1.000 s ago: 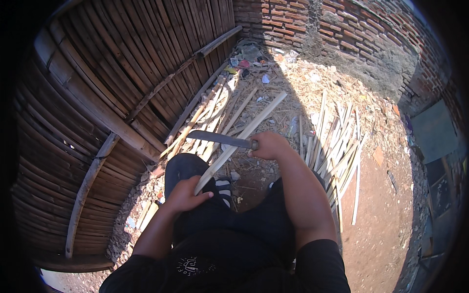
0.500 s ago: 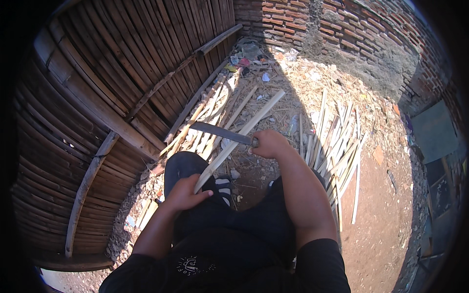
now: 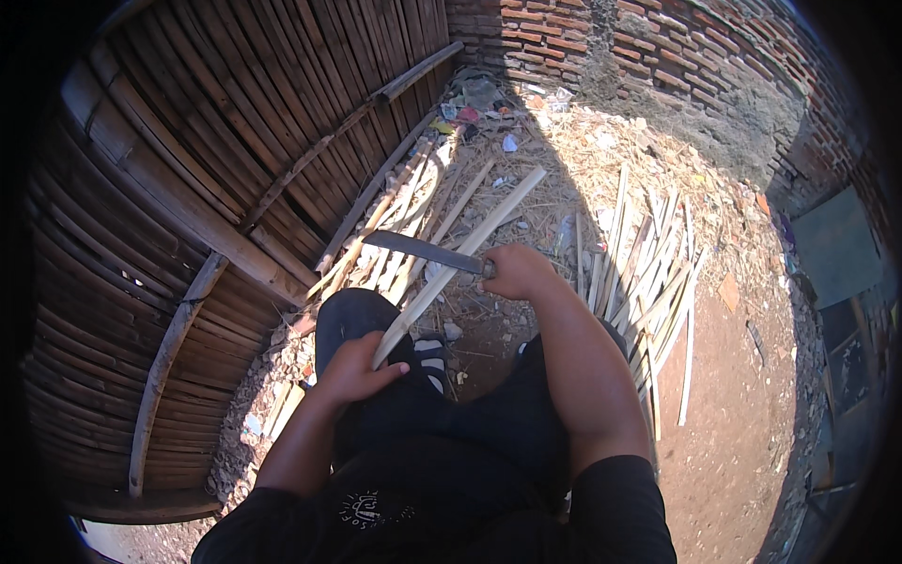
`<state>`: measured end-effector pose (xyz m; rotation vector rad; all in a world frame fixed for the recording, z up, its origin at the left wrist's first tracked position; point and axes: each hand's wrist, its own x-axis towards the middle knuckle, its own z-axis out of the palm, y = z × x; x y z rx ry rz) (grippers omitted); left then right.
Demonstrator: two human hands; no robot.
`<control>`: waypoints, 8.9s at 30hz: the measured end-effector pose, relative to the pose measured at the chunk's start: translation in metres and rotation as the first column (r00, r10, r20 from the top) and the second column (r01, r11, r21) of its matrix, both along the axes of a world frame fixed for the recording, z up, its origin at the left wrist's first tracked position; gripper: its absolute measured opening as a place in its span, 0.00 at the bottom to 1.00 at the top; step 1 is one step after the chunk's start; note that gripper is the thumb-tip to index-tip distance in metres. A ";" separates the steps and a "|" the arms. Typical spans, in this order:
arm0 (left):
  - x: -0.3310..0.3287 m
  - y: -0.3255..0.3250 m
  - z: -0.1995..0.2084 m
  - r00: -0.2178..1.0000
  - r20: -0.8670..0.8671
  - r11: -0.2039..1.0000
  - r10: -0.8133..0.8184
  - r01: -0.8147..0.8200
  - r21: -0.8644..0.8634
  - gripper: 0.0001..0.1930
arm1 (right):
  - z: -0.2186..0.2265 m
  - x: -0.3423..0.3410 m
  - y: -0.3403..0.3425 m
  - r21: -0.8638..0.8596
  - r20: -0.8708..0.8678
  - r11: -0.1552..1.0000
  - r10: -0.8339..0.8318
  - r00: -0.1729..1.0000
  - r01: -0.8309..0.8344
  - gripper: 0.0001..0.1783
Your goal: The person shaves thin strips of wood from a larger piece by hand using a blade, repeatedly sliding the tool along the length of the wood.
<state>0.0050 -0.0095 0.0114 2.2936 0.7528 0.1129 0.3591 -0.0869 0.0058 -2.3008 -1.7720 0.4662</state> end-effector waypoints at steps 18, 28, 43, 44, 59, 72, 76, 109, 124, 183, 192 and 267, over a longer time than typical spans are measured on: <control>0.001 0.000 -0.002 1.000 -0.003 1.000 0.004 -0.004 0.016 0.26 | -0.002 -0.002 0.000 0.019 -0.018 1.000 -0.006 1.000 0.006 0.27; 0.001 0.001 -0.004 1.000 -0.026 1.000 0.009 -0.009 -0.006 0.27 | -0.004 -0.002 -0.001 0.047 0.007 0.999 0.012 1.000 -0.013 0.25; 0.002 0.000 -0.003 0.999 -0.033 1.000 0.022 -0.023 -0.013 0.29 | -0.008 0.001 -0.001 0.055 -0.005 0.998 0.027 1.000 -0.027 0.27; 0.003 0.000 -0.003 0.999 -0.031 1.000 0.019 -0.020 -0.008 0.28 | -0.009 0.001 -0.001 0.059 -0.011 0.998 0.029 1.000 -0.028 0.27; 0.002 0.000 -0.003 1.000 -0.002 1.000 0.004 -0.004 0.022 0.27 | -0.005 -0.001 -0.001 0.046 -0.033 0.999 0.025 0.999 -0.024 0.28; 0.002 -0.002 -0.003 1.000 0.010 1.000 0.016 -0.016 0.004 0.27 | -0.001 -0.002 -0.002 0.014 -0.042 1.000 0.015 0.999 -0.015 0.29; 0.002 -0.002 -0.002 1.000 0.002 1.000 0.021 -0.021 0.001 0.27 | 0.003 -0.004 -0.001 -0.005 -0.038 1.000 0.010 0.999 -0.010 0.30; -0.001 0.000 -0.004 0.999 0.045 0.999 0.024 -0.022 -0.034 0.27 | 0.019 -0.015 0.001 -0.083 0.004 0.993 0.088 0.996 -0.087 0.26; 0.002 0.000 -0.002 1.000 -0.011 0.999 0.022 -0.022 -0.032 0.25 | 0.010 -0.005 -0.003 -0.034 0.034 0.999 0.001 0.999 0.001 0.28; 0.002 -0.002 -0.002 1.000 0.004 1.000 0.020 -0.020 -0.001 0.27 | 0.002 -0.004 -0.001 0.012 -0.013 1.000 0.015 1.000 -0.015 0.28; 0.002 -0.003 -0.005 1.000 0.009 1.000 0.028 -0.028 0.011 0.27 | 0.002 -0.005 -0.002 0.024 -0.027 1.000 0.015 1.000 -0.014 0.28; 0.004 -0.001 -0.010 0.999 0.021 0.999 0.025 -0.026 0.035 0.28 | -0.002 -0.002 -0.001 0.003 -0.085 0.998 0.057 0.995 -0.057 0.32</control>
